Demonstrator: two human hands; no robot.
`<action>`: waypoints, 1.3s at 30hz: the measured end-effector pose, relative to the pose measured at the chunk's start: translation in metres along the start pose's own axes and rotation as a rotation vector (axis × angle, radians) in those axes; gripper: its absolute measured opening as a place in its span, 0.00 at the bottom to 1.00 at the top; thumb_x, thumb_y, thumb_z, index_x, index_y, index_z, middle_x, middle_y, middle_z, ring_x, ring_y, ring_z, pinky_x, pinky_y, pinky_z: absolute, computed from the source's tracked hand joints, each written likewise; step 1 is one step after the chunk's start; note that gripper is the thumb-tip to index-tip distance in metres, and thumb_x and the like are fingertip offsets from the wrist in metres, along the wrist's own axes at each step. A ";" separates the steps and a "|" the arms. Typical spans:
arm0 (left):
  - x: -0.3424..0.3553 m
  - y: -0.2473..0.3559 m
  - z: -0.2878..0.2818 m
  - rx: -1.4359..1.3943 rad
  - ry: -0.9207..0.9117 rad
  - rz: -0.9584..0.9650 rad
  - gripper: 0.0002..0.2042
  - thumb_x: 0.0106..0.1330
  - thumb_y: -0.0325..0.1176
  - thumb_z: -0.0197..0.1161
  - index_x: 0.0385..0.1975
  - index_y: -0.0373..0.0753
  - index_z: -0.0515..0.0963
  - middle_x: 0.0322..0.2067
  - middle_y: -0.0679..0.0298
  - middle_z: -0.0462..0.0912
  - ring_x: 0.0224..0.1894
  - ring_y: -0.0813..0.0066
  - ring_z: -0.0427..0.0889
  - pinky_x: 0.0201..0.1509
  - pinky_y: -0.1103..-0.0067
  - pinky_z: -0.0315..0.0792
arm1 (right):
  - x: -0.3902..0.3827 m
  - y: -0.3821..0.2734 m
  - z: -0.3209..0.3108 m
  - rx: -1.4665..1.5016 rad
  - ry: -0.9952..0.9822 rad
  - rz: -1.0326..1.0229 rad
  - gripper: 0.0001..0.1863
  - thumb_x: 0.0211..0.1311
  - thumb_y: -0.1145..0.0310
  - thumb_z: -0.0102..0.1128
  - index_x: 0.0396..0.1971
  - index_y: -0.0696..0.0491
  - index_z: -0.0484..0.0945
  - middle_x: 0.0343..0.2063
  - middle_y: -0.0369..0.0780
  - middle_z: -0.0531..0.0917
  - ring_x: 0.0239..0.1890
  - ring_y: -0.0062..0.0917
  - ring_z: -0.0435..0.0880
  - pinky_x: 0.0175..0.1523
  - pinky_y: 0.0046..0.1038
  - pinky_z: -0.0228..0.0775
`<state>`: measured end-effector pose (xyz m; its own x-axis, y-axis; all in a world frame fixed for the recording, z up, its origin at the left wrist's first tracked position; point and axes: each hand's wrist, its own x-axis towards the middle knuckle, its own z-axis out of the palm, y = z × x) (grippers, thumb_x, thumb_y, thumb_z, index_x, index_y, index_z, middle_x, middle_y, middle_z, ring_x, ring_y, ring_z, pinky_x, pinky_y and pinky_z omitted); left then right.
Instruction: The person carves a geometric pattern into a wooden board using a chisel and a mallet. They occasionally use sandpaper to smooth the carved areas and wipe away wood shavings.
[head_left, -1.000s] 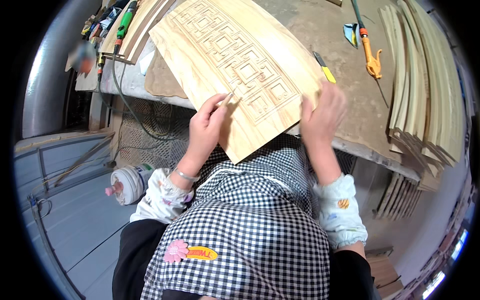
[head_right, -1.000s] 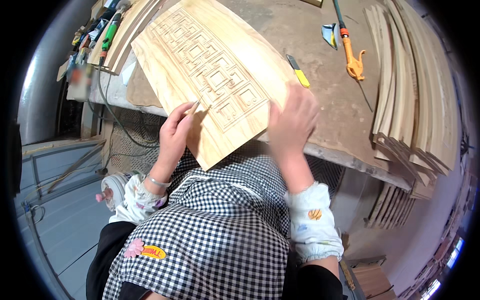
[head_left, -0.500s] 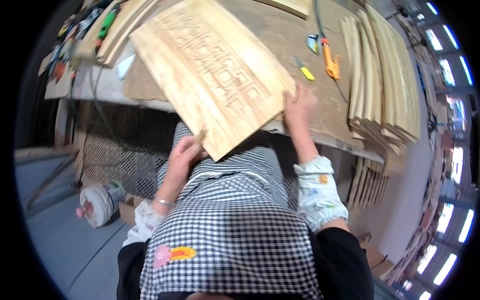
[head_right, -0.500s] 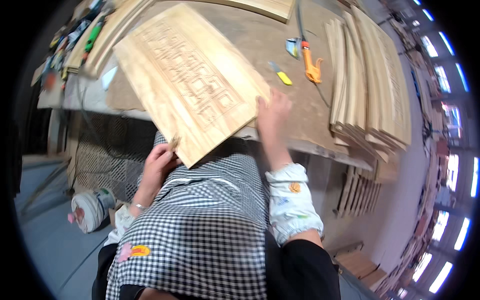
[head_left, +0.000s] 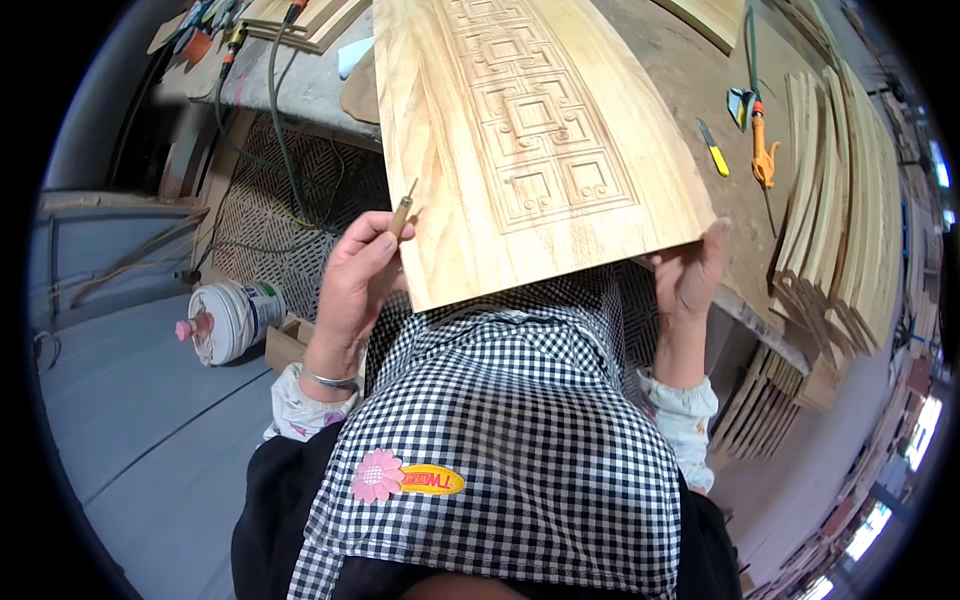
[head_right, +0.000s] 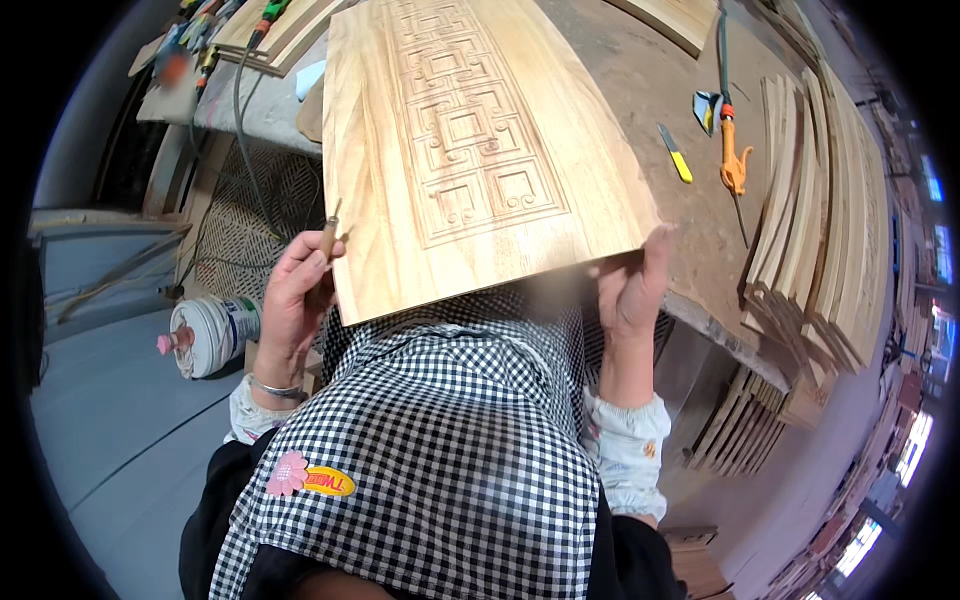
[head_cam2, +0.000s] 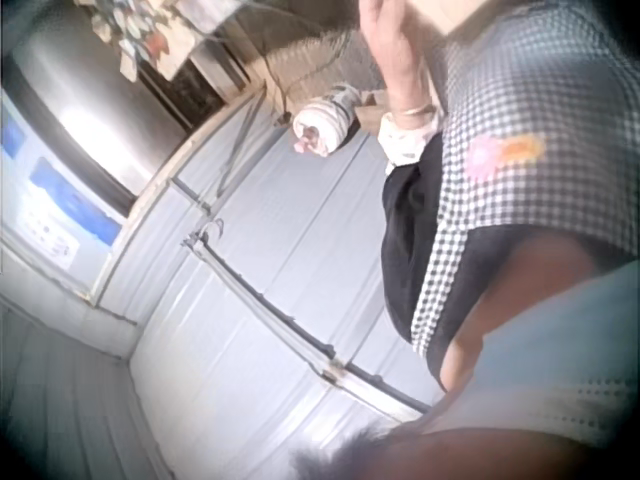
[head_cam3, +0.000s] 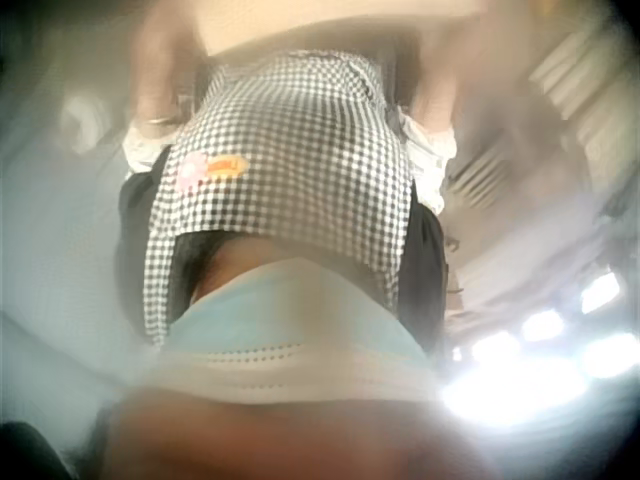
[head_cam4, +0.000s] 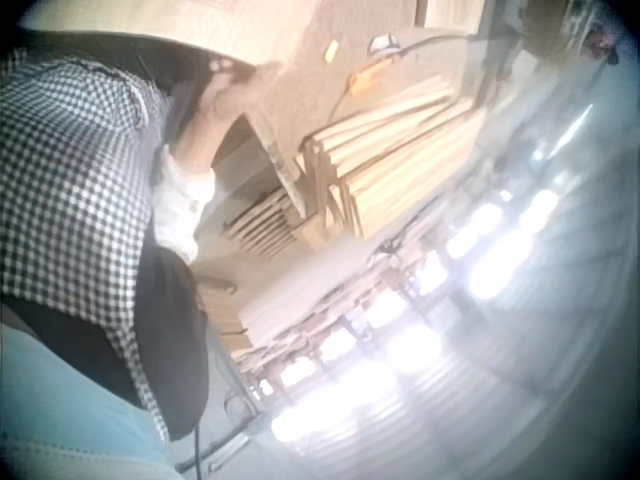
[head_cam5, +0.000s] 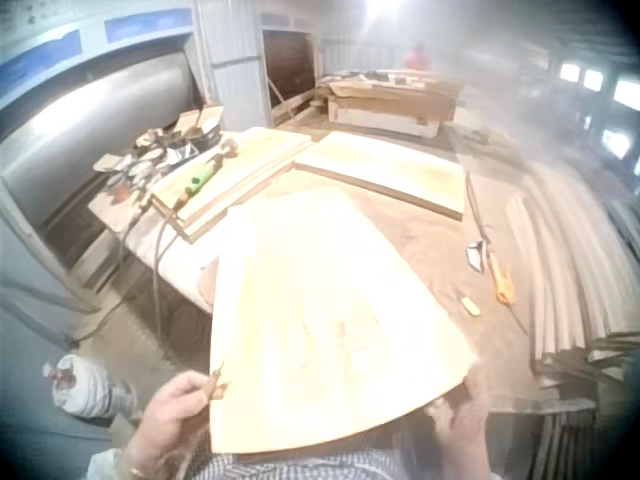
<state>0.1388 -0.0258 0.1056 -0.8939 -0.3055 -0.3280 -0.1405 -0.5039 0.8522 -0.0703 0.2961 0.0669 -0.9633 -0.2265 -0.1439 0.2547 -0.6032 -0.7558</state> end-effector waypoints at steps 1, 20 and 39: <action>-0.002 0.006 -0.003 0.034 0.012 0.028 0.11 0.79 0.35 0.57 0.52 0.35 0.79 0.45 0.64 0.84 0.45 0.78 0.84 0.50 0.79 0.79 | -0.006 -0.011 0.001 -0.028 -0.136 -0.002 0.39 0.77 0.47 0.56 0.75 0.58 0.61 0.58 0.45 0.82 0.38 0.21 0.85 0.40 0.26 0.82; 0.019 0.072 0.034 0.839 0.196 0.527 0.13 0.73 0.30 0.64 0.52 0.31 0.86 0.43 0.61 0.89 0.43 0.79 0.85 0.49 0.81 0.77 | -0.012 -0.045 0.056 -0.164 -0.142 -0.117 0.40 0.65 0.71 0.62 0.75 0.59 0.57 0.57 0.53 0.77 0.18 0.15 0.76 0.21 0.16 0.75; 0.045 0.062 0.066 0.962 -0.104 0.329 0.13 0.72 0.26 0.63 0.54 0.32 0.85 0.36 0.68 0.81 0.36 0.82 0.76 0.40 0.83 0.69 | 0.021 -0.012 -0.016 -0.238 0.177 -0.115 0.10 0.76 0.68 0.61 0.48 0.57 0.73 0.30 0.35 0.79 0.22 0.13 0.73 0.25 0.19 0.69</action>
<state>0.0614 -0.0176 0.1706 -0.9759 -0.2173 -0.0206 -0.1228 0.4687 0.8748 -0.0949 0.3115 0.0628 -0.9897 -0.0183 -0.1418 0.1365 -0.4161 -0.8990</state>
